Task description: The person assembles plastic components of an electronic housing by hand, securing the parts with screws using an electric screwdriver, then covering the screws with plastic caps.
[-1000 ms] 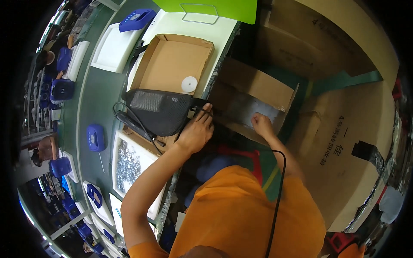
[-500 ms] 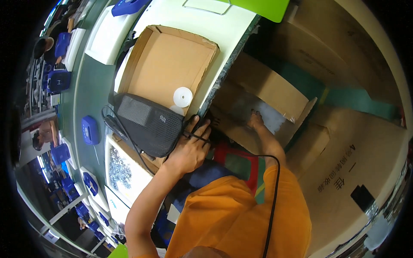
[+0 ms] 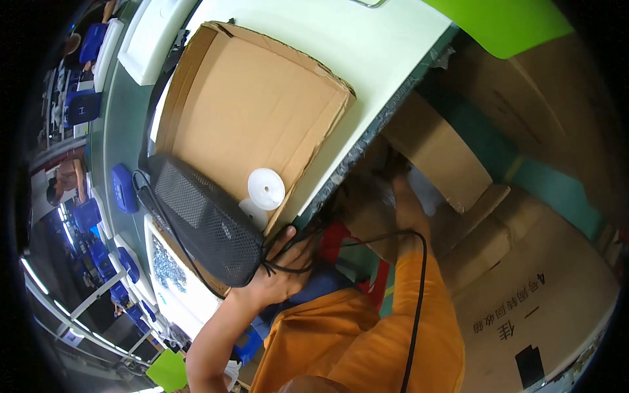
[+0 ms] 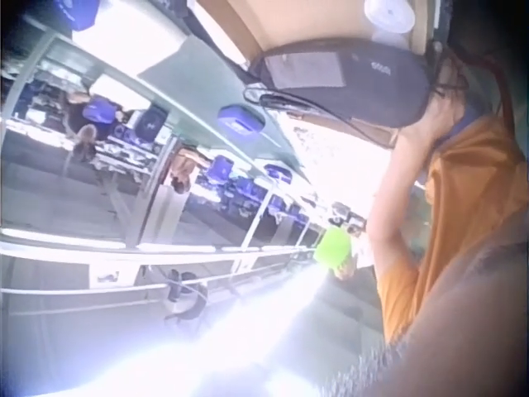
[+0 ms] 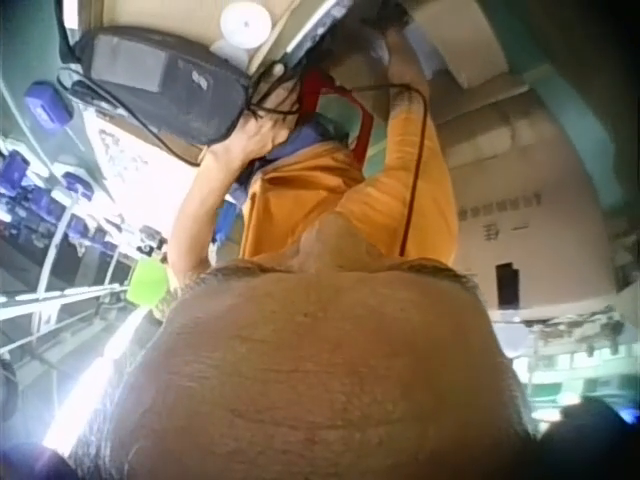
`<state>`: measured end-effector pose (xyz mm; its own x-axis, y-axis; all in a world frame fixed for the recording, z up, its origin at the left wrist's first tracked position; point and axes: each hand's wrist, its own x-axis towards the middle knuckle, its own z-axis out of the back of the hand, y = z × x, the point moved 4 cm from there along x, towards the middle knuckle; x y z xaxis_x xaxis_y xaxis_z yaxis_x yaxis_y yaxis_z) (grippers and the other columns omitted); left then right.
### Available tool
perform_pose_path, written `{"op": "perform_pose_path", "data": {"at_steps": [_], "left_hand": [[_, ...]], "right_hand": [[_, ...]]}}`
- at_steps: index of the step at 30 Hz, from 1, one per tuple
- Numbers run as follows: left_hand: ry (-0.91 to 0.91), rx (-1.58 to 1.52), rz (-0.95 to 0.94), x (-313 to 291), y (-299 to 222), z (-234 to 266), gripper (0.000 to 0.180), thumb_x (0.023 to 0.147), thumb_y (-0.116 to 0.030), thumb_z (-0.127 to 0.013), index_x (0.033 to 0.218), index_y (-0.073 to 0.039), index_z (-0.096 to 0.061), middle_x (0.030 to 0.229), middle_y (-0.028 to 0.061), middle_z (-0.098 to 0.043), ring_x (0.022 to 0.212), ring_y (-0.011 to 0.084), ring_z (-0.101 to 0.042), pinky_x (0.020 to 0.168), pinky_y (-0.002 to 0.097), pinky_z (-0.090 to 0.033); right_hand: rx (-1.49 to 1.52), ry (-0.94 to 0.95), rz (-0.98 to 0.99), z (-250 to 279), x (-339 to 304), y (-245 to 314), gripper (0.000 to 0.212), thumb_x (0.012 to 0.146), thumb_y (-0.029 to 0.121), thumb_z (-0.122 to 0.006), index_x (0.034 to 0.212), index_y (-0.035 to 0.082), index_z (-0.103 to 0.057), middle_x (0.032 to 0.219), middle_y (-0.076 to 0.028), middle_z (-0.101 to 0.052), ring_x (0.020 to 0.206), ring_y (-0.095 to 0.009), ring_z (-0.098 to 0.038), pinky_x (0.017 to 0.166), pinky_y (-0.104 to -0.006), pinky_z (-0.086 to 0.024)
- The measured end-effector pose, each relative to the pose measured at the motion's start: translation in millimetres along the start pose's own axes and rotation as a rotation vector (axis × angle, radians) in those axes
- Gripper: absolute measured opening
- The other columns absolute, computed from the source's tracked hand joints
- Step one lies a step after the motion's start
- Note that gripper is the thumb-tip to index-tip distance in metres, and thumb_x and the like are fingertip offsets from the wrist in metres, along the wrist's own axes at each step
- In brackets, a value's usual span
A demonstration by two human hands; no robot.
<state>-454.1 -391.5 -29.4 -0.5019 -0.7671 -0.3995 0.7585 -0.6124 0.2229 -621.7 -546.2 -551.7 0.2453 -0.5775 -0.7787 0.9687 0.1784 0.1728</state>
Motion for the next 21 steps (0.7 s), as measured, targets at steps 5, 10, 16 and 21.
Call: {"op": "perform_pose_path", "data": {"at_steps": [5, 10, 16, 21], "left_hand": [[-0.071, 0.055, 0.058, 1, 1, 5, 0.029, 0.096, -0.023, -0.063, 0.112, -0.018, -0.087, 0.145, 0.003, -0.079, 0.147, 0.019, -0.064, 0.137, 0.0476, -0.037], [-0.173, -0.009, -0.058, 0, 6, 1, 0.019, 0.101, -0.014, -0.068, 0.106, -0.003, -0.082, 0.115, 0.0109, -0.084, 0.127, 0.0286, -0.074, 0.13, 0.0467, -0.052], [-0.096, 0.108, -0.139, -2, 4, -2, 0.022, 0.107, -0.011, -0.064, 0.113, 0.003, -0.08, 0.12, 0.0145, -0.082, 0.124, 0.0262, -0.075, 0.125, 0.0426, -0.055], [-0.03, 0.098, -0.216, -5, -8, -19, 0.03, 0.117, -0.015, -0.059, 0.114, 0.006, -0.079, 0.122, 0.0147, -0.081, 0.116, 0.0228, -0.076, 0.108, 0.0367, -0.064]], "right_hand": [[0.006, 0.029, 0.074, 9, -18, 26, 0.119, 0.088, 0.064, -0.086, 0.178, 0.009, -0.032, 0.181, -0.028, -0.033, 0.169, -0.05, -0.027, 0.134, -0.0631, -0.035], [0.019, 0.059, 0.121, -9, -17, 28, 0.115, 0.088, 0.063, -0.086, 0.176, 0.009, -0.035, 0.18, -0.028, -0.036, 0.167, -0.049, -0.03, 0.133, -0.062, -0.036], [0.03, 0.092, 0.158, -34, -14, 16, 0.11, 0.089, 0.061, -0.085, 0.174, 0.01, -0.039, 0.178, -0.027, -0.039, 0.165, -0.048, -0.034, 0.132, -0.0606, -0.039], [0.022, 0.109, 0.196, -51, -10, 2, 0.106, 0.089, 0.06, -0.085, 0.172, 0.01, -0.042, 0.176, -0.027, -0.042, 0.164, -0.046, -0.037, 0.13, -0.0594, -0.04]]}}
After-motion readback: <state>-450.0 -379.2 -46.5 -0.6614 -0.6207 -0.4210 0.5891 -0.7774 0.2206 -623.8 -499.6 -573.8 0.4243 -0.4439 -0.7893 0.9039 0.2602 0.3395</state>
